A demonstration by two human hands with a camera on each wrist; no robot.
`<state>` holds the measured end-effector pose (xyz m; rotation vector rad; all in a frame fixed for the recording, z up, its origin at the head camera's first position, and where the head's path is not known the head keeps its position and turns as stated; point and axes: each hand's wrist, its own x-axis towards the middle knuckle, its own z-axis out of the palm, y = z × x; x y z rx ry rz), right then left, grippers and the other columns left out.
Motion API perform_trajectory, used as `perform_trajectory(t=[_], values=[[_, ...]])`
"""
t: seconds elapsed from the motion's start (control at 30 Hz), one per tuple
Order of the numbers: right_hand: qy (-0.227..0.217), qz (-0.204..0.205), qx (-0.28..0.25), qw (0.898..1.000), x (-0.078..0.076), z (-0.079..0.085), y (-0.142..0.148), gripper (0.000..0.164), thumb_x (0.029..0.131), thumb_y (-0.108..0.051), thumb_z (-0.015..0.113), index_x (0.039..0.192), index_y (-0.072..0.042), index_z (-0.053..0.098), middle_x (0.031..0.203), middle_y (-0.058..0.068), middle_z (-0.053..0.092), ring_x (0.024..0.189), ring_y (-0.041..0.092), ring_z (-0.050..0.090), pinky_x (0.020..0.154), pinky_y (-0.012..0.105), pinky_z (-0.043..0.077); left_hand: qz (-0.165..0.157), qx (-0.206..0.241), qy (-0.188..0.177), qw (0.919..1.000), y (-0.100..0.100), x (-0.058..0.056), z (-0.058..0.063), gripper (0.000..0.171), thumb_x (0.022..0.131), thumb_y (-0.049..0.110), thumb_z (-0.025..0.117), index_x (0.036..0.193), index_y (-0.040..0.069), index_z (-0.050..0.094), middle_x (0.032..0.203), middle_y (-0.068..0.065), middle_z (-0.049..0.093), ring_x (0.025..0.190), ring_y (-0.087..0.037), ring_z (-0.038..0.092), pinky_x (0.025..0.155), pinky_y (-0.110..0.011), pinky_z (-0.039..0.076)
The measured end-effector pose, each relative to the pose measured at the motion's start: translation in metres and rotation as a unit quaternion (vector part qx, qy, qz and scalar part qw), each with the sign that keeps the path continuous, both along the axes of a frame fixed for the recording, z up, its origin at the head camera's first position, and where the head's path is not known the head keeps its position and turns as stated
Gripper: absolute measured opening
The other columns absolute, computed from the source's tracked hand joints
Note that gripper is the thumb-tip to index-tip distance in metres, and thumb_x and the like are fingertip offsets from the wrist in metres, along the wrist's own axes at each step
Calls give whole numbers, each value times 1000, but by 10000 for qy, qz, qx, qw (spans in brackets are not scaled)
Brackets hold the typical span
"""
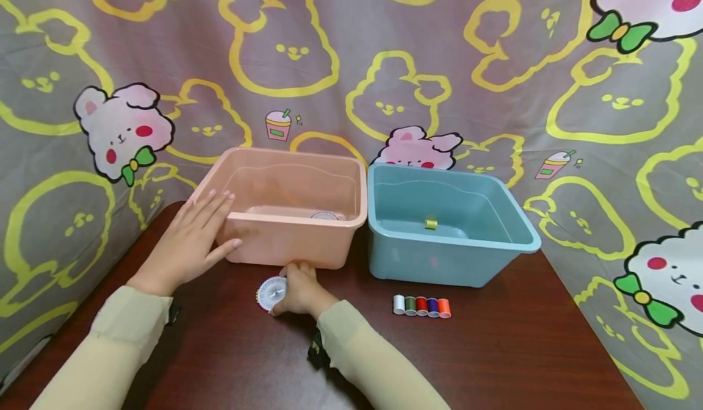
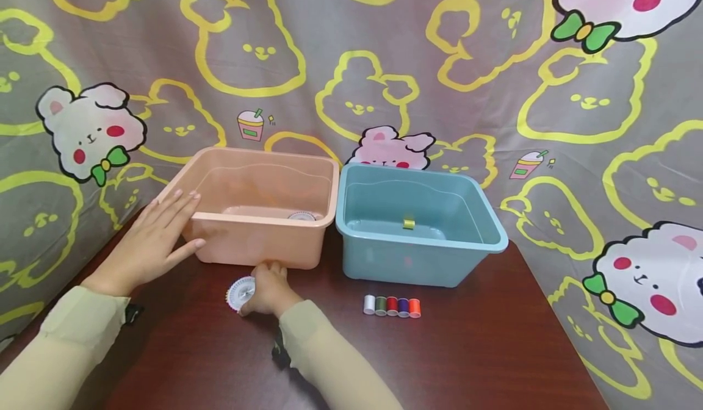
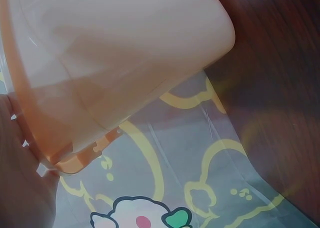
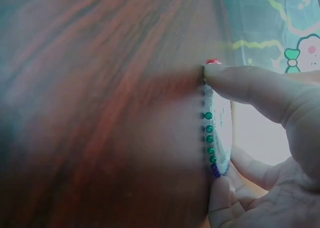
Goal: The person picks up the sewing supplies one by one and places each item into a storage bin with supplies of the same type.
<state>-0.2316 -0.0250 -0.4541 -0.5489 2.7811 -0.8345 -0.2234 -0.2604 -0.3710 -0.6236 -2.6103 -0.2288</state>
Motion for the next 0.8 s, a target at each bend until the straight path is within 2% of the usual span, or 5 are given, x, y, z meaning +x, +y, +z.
perform_trajectory(t=[0.17,0.33,0.5,0.63,0.8], values=[[100,102,-143,9998,1,-1,1,73,59,-21,100,116,-9,55,110,8,53,110,28,50,96,31,46,105,-3,-131,9999,1,1,1,83,96,45,65,158,1,31,161,-23,31,151,-39,21,125,-50,2],[165,337,-287,9989,0,-1,7,77,61,-17,99,124,-8,55,110,8,56,108,26,54,94,29,48,99,-5,-135,9999,1,0,2,83,95,44,66,157,0,31,160,-24,32,151,-39,21,125,-53,4],[329,575,-532,9964,-3,-4,15,79,62,-14,98,129,-5,58,119,12,60,113,26,58,99,29,47,118,6,-190,9997,2,0,2,83,96,44,65,158,1,30,161,-24,31,152,-39,20,124,-55,6],[348,595,-841,9941,-4,-5,22,78,64,-10,96,132,-4,59,126,12,63,117,25,59,102,29,46,154,9,-219,9996,3,1,2,83,95,43,66,158,1,31,161,-24,31,152,-39,20,123,-57,10],[198,577,-1420,9880,-5,-8,29,70,67,2,91,130,-4,62,124,11,66,113,22,61,98,29,48,135,12,-216,9997,3,1,1,83,96,43,65,158,1,30,161,-24,31,152,-39,20,124,-54,6]])
